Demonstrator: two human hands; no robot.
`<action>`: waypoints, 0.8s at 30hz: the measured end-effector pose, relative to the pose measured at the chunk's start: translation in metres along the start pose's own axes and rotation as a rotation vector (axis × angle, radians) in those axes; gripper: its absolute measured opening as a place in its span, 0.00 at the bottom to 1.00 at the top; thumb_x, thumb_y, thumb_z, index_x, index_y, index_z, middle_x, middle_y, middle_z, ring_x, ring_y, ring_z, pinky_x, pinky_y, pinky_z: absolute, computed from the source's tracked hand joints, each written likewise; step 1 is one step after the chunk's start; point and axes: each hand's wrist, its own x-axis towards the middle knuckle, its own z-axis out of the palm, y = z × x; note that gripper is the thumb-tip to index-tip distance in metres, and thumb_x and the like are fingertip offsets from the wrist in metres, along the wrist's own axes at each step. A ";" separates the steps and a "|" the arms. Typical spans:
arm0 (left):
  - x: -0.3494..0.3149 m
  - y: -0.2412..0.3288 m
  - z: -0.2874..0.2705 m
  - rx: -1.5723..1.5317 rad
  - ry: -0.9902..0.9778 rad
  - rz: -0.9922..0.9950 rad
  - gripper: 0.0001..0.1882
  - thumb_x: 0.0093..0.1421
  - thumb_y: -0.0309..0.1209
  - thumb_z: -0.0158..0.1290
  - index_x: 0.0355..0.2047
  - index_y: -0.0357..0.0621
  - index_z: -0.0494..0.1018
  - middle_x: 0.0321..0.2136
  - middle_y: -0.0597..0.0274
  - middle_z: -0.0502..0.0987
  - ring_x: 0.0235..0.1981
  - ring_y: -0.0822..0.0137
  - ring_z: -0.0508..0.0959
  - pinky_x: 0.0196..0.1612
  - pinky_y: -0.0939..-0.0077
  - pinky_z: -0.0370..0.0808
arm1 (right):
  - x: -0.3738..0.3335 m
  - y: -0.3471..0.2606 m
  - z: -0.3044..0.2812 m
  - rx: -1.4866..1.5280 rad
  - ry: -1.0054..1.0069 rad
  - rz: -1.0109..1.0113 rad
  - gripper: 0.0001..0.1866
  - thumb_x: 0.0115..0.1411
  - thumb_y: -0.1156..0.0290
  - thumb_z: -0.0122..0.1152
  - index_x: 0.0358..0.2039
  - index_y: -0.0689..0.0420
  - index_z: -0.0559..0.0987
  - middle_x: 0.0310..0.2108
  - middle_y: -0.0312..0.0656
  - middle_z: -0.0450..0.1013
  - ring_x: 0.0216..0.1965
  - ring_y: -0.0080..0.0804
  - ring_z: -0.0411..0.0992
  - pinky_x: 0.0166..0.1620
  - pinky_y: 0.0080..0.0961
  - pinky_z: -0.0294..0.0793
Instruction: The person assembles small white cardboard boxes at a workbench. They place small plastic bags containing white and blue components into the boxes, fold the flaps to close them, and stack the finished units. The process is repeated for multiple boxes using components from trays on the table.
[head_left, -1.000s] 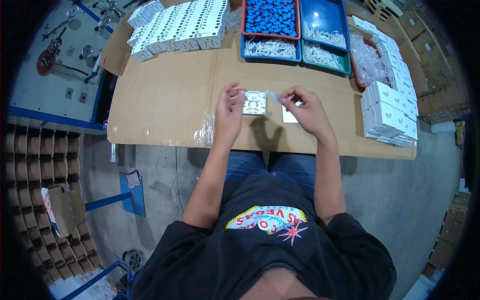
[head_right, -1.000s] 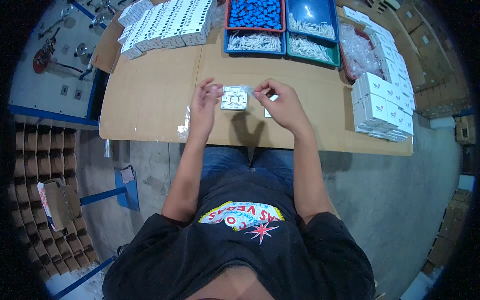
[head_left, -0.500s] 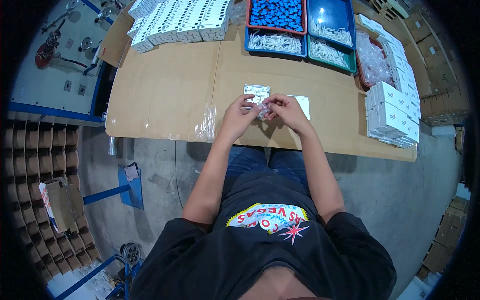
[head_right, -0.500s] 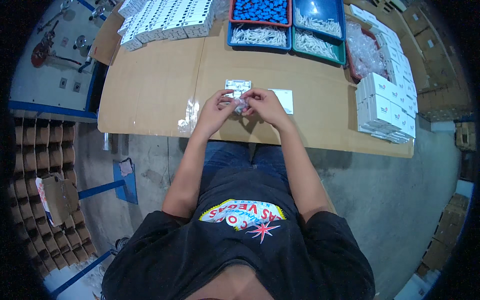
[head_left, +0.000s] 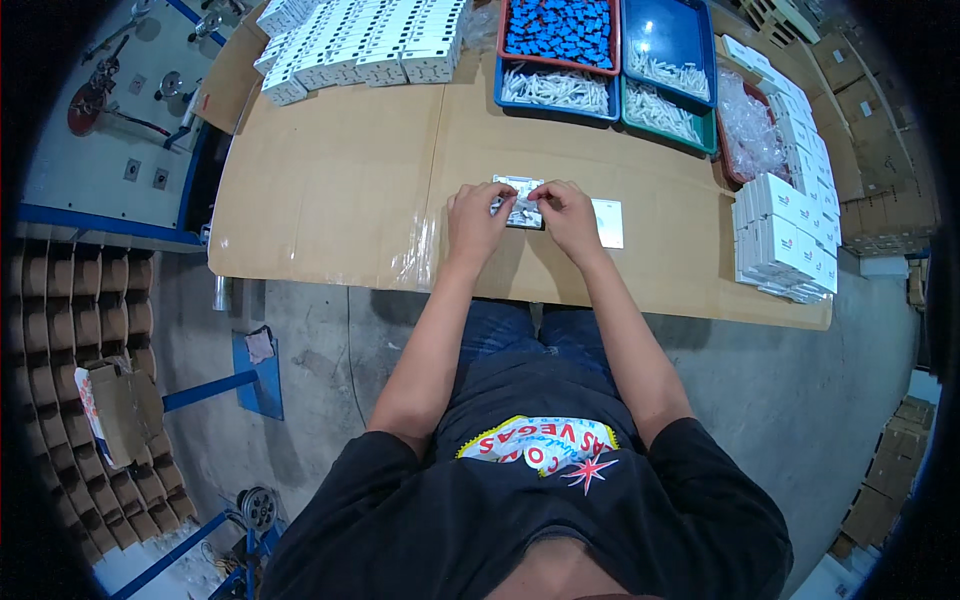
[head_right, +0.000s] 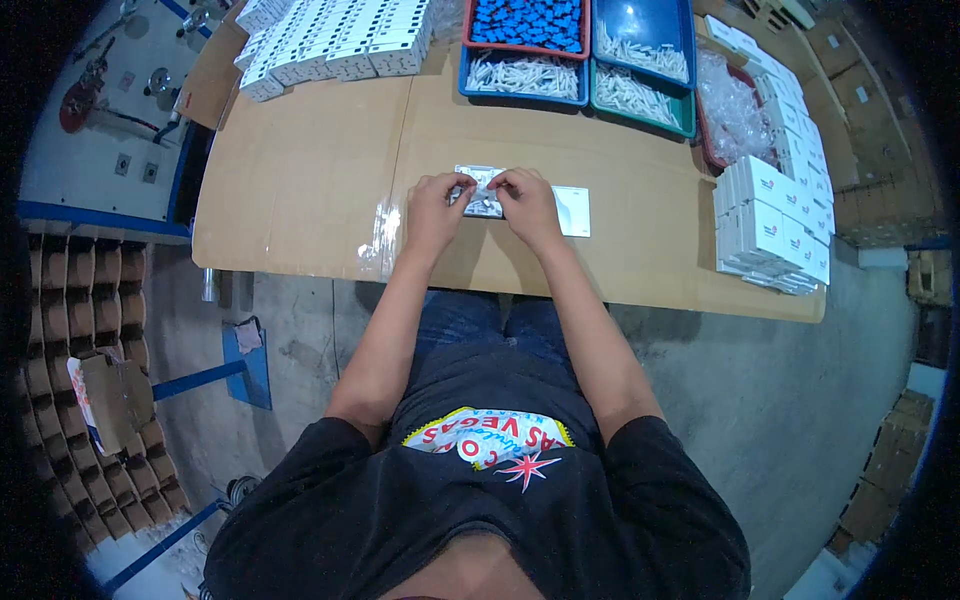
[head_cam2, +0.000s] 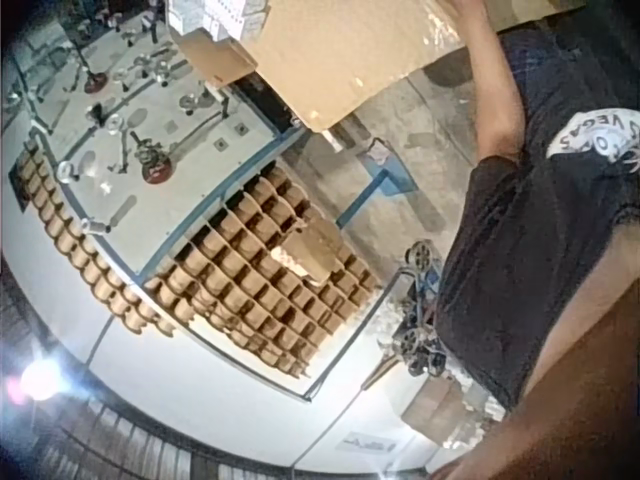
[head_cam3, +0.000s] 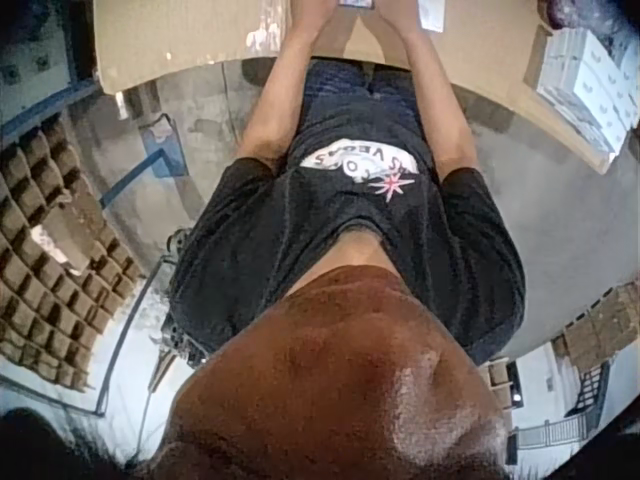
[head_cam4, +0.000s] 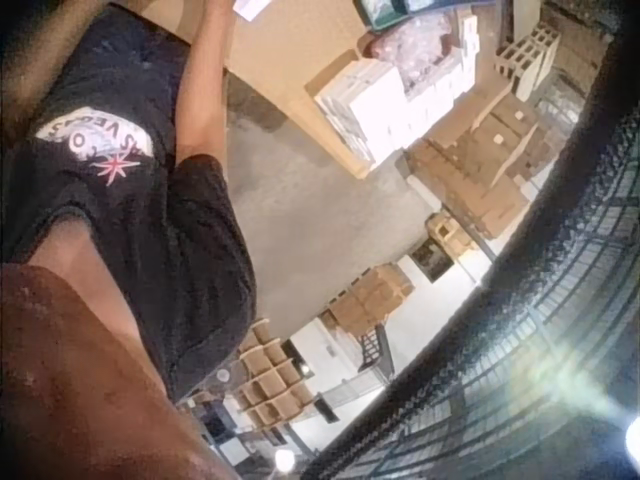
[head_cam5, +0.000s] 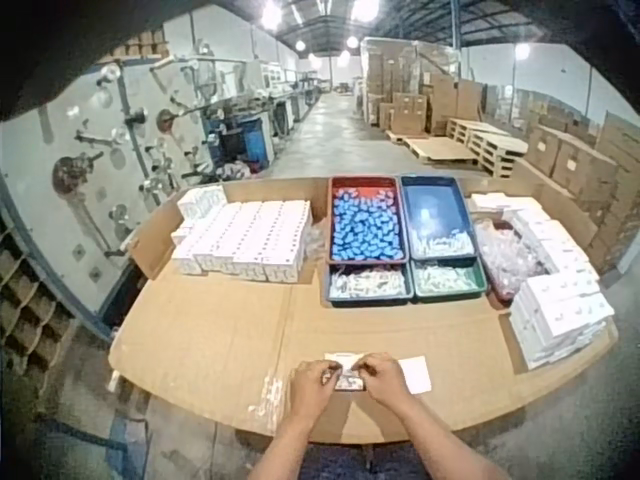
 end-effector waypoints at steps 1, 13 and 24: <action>-0.002 -0.001 0.001 0.021 0.025 0.020 0.07 0.58 0.32 0.65 0.37 0.48 0.84 0.35 0.55 0.82 0.35 0.57 0.78 0.41 0.62 0.74 | -0.001 0.000 0.002 -0.071 -0.001 -0.031 0.07 0.58 0.77 0.61 0.36 0.55 0.84 0.31 0.40 0.78 0.40 0.34 0.77 0.47 0.36 0.73; -0.012 -0.002 0.003 0.027 0.045 0.001 0.07 0.57 0.35 0.65 0.35 0.49 0.84 0.37 0.65 0.80 0.39 0.59 0.77 0.46 0.62 0.69 | -0.011 -0.011 0.003 -0.407 0.042 -0.247 0.04 0.58 0.70 0.65 0.34 0.51 0.83 0.39 0.35 0.77 0.47 0.37 0.74 0.56 0.41 0.64; -0.015 0.006 -0.004 0.123 0.035 -0.037 0.09 0.55 0.39 0.66 0.32 0.49 0.83 0.32 0.67 0.82 0.38 0.61 0.77 0.46 0.64 0.66 | -0.011 -0.006 0.000 -0.393 -0.054 -0.123 0.05 0.58 0.72 0.65 0.35 0.51 0.83 0.38 0.34 0.76 0.46 0.35 0.75 0.52 0.40 0.63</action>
